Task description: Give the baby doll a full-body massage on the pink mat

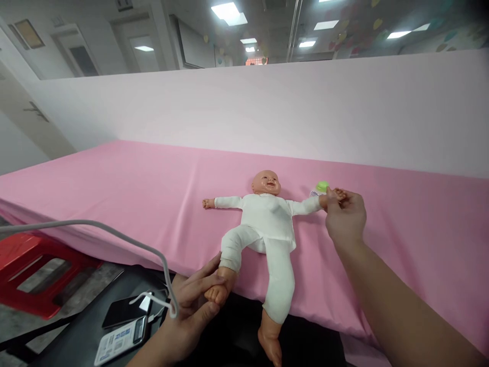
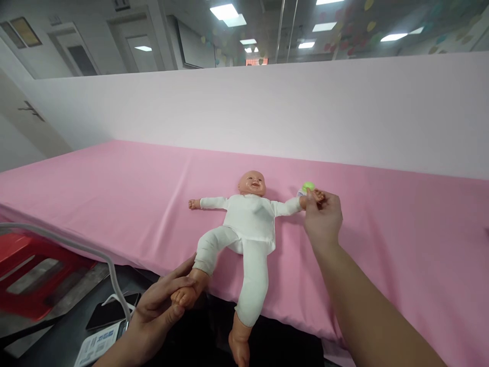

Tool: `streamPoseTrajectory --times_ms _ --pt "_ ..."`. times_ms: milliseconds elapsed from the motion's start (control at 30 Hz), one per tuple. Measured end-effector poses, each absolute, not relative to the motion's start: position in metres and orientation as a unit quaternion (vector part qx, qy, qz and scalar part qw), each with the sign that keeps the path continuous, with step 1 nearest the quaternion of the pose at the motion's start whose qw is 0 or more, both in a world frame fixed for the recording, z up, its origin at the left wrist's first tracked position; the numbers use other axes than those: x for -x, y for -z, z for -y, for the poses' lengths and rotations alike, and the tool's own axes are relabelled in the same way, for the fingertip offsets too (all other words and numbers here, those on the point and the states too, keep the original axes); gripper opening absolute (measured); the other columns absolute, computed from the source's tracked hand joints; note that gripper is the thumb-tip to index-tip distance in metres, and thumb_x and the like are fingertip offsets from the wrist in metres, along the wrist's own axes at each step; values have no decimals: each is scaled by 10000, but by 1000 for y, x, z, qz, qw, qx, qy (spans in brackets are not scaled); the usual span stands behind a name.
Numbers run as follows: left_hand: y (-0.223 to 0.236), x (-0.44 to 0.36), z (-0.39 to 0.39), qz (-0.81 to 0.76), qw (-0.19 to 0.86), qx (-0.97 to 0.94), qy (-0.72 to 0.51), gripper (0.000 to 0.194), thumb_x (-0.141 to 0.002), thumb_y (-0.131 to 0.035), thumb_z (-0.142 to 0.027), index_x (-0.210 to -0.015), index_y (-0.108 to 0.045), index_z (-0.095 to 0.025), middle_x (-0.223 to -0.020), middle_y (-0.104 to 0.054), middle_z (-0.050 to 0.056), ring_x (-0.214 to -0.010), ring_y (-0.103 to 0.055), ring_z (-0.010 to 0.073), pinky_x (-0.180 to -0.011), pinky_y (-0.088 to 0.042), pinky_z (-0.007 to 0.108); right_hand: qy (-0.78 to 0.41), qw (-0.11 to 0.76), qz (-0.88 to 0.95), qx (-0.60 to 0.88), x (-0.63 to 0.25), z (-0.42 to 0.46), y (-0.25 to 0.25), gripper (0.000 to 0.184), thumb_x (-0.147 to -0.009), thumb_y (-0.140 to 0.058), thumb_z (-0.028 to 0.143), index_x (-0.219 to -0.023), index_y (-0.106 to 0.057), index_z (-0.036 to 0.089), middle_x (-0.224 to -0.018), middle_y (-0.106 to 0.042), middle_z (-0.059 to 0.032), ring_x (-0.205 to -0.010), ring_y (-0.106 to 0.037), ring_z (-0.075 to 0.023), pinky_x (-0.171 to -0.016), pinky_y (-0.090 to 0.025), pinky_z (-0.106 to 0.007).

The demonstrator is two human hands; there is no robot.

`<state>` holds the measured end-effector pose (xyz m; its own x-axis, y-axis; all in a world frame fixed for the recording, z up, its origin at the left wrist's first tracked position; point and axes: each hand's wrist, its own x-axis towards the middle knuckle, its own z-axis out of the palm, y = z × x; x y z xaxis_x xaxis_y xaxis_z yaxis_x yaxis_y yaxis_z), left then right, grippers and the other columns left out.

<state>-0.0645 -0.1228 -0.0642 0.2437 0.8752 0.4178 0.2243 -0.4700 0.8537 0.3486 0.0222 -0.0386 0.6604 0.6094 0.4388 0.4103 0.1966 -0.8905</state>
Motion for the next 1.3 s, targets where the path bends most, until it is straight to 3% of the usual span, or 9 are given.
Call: streamPoseTrajectory --times_ms 133,267,400,667,867,1133,1233,1300 --pt "45 56 108 -313 371 -719 -498 364 -990 -702 -343 -1352 -739 -327 -1618 -525 100 -1442 -555 367 -1190 -472 506 -70 651 533 536 -303 2 20 372 -962 -694 425 -1275 -634 231 -1243 -754 -95 -1150 -735 -264 -1006 -611 -465" --pt "32 42 90 -287 367 -723 -510 372 -994 -695 -283 -1365 -732 -297 -1611 -530 124 -1494 -489 372 -1232 -414 523 -15 535 673 510 -277 9 27 286 -982 -640 323 -1255 -686 251 -1154 -789 -79 -1057 -762 -264 -951 -637 -466" --pt "24 27 75 -270 372 -731 -504 380 -1005 -680 -246 -1380 -719 -296 -1641 -490 121 -1520 -454 363 -1241 -397 541 27 441 793 420 -270 5 38 287 -986 -560 187 -1219 -714 254 -1223 -787 -73 -1176 -737 -269 -1035 -609 -501" --pt "16 5 63 -266 377 -728 -506 356 -1010 -689 -300 -1362 -726 -263 -1609 -532 125 -1541 -424 348 -1255 -376 543 35 374 846 380 -268 2 36 360 -966 -513 86 -1177 -752 254 -1214 -796 -56 -1224 -722 -258 -1092 -581 -516" --pt "17 6 62 -261 389 -717 -517 347 -1011 -689 -297 -1354 -733 -270 -1599 -544 125 -1535 -435 345 -1254 -379 542 46 394 812 428 -271 1 42 389 -987 -547 187 -1349 -685 221 -1313 -760 -99 -1235 -715 -293 -1088 -579 -547" --pt "27 35 85 -284 394 -698 -527 364 -995 -704 -303 -1356 -736 -326 -1616 -526 103 -1521 -450 374 -1240 -400 559 -92 535 607 580 -304 -6 31 336 -955 -657 418 -1253 -734 283 -1226 -788 -50 -1103 -755 -274 -986 -615 -467" --pt "36 50 97 -298 373 -703 -526 349 -988 -709 -374 -1330 -754 -324 -1582 -564 111 -1459 -535 375 -1206 -451 534 -147 576 500 629 -330 -16 30 390 -923 -697 495 -1239 -739 271 -1258 -777 -65 -1159 -731 -303 -1031 -579 -510" --pt "44 60 105 -330 355 -714 -506 343 -976 -722 -383 -1312 -765 -328 -1575 -573 107 -1413 -586 368 -1187 -476 524 -187 578 446 657 -349 -24 36 392 -900 -720 529 -1176 -750 252 -1162 -795 -78 -1078 -750 -318 -993 -594 -545"
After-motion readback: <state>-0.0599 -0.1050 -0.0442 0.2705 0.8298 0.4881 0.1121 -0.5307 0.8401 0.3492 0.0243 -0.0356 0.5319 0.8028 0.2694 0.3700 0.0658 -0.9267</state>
